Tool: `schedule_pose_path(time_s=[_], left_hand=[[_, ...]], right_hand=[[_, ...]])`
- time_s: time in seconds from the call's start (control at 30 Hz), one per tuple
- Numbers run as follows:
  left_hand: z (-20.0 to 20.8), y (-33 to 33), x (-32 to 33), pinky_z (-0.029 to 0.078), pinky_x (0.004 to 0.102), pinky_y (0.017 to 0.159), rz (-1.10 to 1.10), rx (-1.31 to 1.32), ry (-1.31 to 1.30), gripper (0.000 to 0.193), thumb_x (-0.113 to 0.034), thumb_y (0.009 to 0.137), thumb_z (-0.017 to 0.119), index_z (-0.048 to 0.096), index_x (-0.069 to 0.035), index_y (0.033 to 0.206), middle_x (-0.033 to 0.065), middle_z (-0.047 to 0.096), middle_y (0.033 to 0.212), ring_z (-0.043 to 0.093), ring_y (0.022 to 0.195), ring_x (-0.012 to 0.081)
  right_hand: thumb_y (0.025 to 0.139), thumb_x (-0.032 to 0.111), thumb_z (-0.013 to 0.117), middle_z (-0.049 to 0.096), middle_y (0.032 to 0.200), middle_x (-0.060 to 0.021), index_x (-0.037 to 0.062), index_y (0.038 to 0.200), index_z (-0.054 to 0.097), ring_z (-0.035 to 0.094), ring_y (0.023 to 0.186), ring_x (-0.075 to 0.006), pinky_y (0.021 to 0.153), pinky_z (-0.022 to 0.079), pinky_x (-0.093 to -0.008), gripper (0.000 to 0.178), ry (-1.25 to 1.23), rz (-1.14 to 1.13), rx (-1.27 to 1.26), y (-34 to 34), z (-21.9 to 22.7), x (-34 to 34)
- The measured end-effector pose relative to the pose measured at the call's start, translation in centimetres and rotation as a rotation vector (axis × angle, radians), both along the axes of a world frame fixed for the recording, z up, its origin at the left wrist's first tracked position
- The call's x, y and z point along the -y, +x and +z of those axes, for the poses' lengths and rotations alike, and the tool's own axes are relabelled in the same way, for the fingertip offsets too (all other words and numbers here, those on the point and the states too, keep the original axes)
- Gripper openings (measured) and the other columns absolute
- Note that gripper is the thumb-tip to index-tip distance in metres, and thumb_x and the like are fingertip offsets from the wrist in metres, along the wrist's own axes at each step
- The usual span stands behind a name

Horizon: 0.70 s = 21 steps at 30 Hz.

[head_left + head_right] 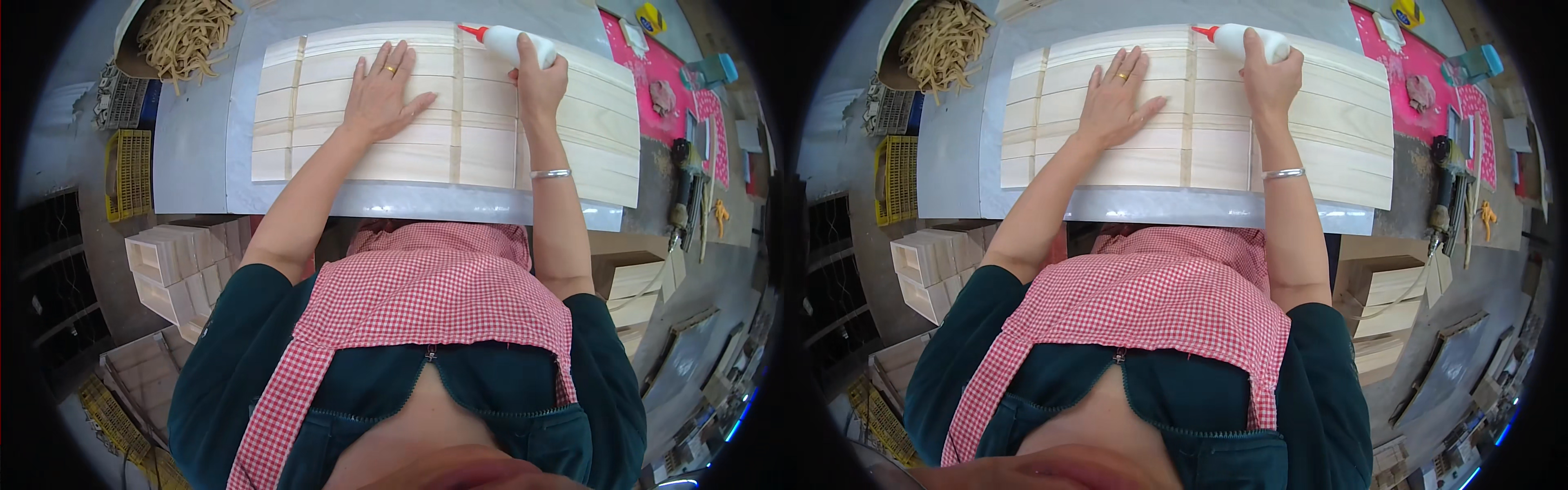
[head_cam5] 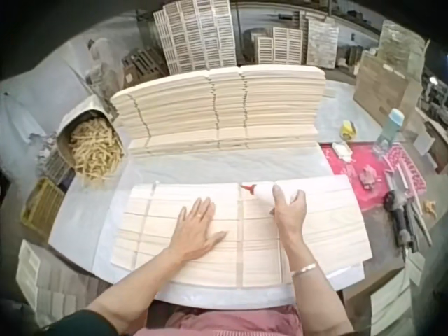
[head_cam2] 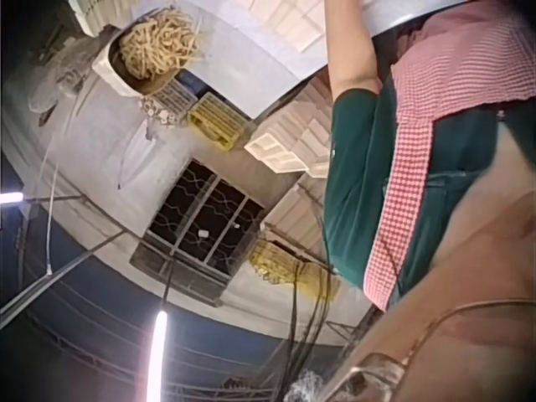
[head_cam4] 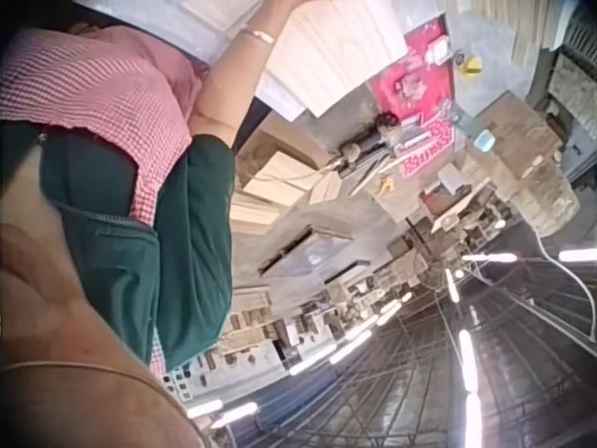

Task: Assemble wooden boxes by applying glue and using a staple gun to secure components.

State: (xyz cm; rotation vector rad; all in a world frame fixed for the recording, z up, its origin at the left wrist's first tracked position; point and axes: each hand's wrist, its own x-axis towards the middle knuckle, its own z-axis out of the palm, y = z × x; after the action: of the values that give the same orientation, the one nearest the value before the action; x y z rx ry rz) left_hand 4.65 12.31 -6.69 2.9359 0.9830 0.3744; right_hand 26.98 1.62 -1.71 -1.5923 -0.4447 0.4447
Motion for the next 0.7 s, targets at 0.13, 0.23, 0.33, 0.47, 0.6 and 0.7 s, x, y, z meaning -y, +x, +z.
schedule_pose_path(time_s=[0.13, 0.23, 0.33, 0.47, 0.6, 0.7], left_hand=[[0.3, 0.1, 0.1, 0.017, 0.0568, 0.122, 0.004, 0.014, -0.008, 0.087, -0.067, 0.096, 0.044, 0.033, -0.006, 0.156, 0.0089, 0.030, 0.164, 0.020, 0.154, 0.0300], [0.2, 0.0, 0.3, 0.018, 0.0568, 0.122, 0.004, 0.020, -0.021, 0.086, -0.067, 0.096, 0.044, 0.033, -0.006, 0.156, 0.0082, 0.031, 0.164, 0.020, 0.154, 0.0294], [-0.2, 0.0, -0.1, 0.017, 0.0567, 0.122, 0.012, 0.018, -0.008, 0.092, -0.070, 0.092, 0.048, 0.033, -0.006, 0.156, 0.0082, 0.030, 0.164, 0.019, 0.154, 0.0291], [0.3, -0.4, 0.7, 0.016, 0.0554, 0.123, 0.004, 0.013, -0.039, 0.095, -0.071, 0.089, 0.052, 0.032, -0.008, 0.157, 0.0074, 0.029, 0.165, 0.019, 0.154, 0.0284], [2.0, -0.9, 2.1, 0.015, 0.0547, 0.123, -0.094, -0.002, -0.045, 0.098, -0.073, 0.087, 0.055, 0.031, -0.008, 0.157, 0.0068, 0.028, 0.165, 0.018, 0.155, 0.0279], [2.9, -3.1, 5.1, 0.016, 0.0564, 0.123, -0.314, -0.071, -0.026, 0.104, -0.077, 0.083, 0.056, 0.033, -0.007, 0.156, 0.0078, 0.030, 0.164, 0.018, 0.155, 0.0284]], right_hand=[[0.087, 0.037, 0.073, 0.062, 0.098, -0.0202, -0.0125, 0.116, 0.051, 0.066, 0.068, -0.0209, 0.060, 0.054, -0.0280, 0.062, -0.049, -0.048, 0.118, 1.0, -1.8, -2.4], [0.086, 0.036, 0.074, 0.062, 0.097, -0.0201, -0.0120, 0.114, 0.052, 0.065, 0.065, -0.0209, 0.059, 0.054, -0.0286, 0.060, -0.086, -0.085, 0.229, 1.3, -3.0, -2.4], [0.086, 0.035, 0.074, 0.063, 0.097, -0.0198, -0.0115, 0.112, 0.054, 0.064, 0.063, -0.0212, 0.056, 0.053, -0.0290, 0.057, -0.114, -0.068, 0.216, 1.0, -2.6, -0.8], [0.088, 0.036, 0.073, 0.062, 0.096, -0.0189, -0.0117, 0.113, 0.054, 0.062, 0.062, -0.0195, 0.055, 0.053, -0.0278, 0.057, -0.150, -0.028, 0.121, -1.4, -1.0, 3.3], [0.090, 0.038, 0.073, 0.061, 0.095, -0.0178, -0.0117, 0.114, 0.054, 0.061, 0.062, -0.0177, 0.054, 0.053, -0.0263, 0.058, -0.164, -0.004, 0.035, -3.0, 0.2, 6.4], [0.090, 0.037, 0.073, 0.061, 0.095, -0.0171, -0.0104, 0.115, 0.055, 0.060, 0.063, -0.0175, 0.054, 0.053, -0.0258, 0.056, -0.185, 0.017, 0.014, -4.2, 0.2, 9.2]])
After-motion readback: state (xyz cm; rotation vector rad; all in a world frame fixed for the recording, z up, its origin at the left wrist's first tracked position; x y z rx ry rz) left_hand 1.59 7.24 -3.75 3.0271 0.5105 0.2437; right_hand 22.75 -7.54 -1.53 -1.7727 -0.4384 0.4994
